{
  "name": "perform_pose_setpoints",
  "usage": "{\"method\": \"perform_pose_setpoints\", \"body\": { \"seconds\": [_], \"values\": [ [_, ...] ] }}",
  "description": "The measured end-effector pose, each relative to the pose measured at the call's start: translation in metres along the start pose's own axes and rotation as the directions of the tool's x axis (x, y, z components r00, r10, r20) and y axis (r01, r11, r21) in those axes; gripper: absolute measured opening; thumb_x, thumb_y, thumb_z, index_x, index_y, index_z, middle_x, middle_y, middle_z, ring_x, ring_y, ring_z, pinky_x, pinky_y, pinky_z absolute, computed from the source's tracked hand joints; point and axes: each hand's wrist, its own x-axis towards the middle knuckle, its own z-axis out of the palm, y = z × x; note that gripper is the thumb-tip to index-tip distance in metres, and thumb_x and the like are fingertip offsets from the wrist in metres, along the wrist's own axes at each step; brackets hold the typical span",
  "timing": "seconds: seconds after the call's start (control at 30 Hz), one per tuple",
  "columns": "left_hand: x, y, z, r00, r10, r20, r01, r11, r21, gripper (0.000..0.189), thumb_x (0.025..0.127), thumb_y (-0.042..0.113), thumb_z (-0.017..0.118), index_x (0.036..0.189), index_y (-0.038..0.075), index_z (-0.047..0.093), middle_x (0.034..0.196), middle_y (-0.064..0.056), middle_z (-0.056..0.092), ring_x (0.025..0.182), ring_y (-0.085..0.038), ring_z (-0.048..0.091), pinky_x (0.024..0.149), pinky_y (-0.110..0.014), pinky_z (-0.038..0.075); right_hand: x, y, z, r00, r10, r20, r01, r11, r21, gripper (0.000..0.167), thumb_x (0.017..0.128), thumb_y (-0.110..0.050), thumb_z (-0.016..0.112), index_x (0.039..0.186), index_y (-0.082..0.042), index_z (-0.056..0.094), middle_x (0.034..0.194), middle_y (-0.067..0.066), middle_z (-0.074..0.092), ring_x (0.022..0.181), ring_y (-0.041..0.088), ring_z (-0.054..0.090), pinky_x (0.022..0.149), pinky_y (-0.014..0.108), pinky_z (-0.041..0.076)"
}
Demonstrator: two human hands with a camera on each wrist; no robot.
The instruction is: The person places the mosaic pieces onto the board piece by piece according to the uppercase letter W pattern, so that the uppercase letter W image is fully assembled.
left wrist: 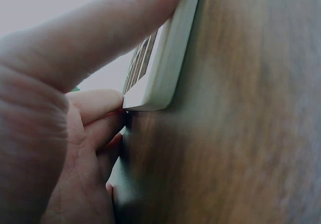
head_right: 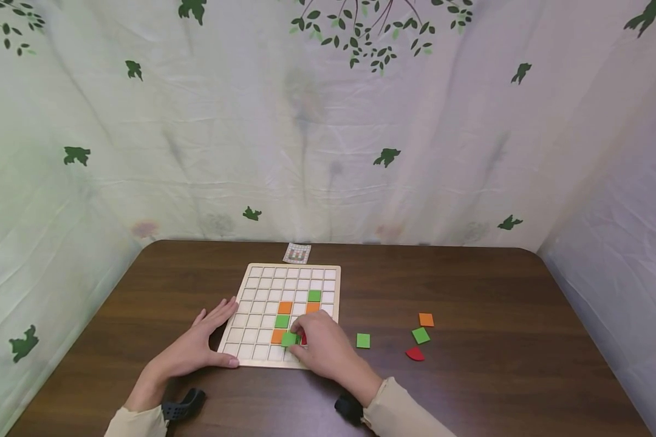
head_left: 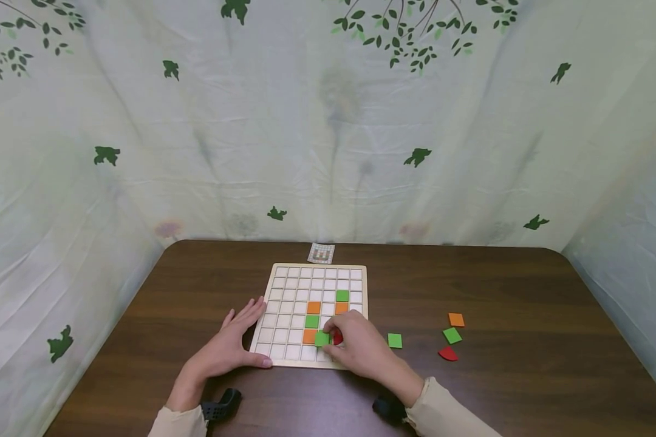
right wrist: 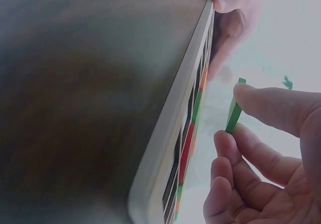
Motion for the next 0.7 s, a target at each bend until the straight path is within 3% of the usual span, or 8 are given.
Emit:
{"method": "perform_pose_setpoints", "body": {
  "seconds": [0.4,0.7],
  "values": [
    [0.000,0.001,0.000,1.000,0.011,-0.010,-0.011,1.000,0.005,0.117,0.068,0.046,0.091,0.156,-0.003,0.030,0.163,-0.019,0.026,0.151,-0.042,0.014,0.115,-0.068,-0.001,0.019,-0.012,0.006,1.000,-0.022,0.015,0.021,0.999,0.026,0.017,0.084,-0.018,0.082,0.095,-0.009,0.074,0.088,-0.003,0.070,0.085,0.013,0.062,0.078,0.026,0.051],
    [-0.001,0.002,-0.001,1.000,0.003,-0.005,-0.003,1.000,0.008,0.117,0.069,0.047,0.090,0.156,-0.002,0.029,0.163,-0.019,0.026,0.151,-0.041,0.014,0.114,-0.068,-0.001,0.032,-0.019,0.015,1.000,-0.010,0.026,0.011,1.000,-0.027,0.018,0.081,-0.020,0.083,0.092,-0.009,0.075,0.077,-0.006,0.064,0.074,0.006,0.053,0.070,0.021,0.046]
  ]
}}
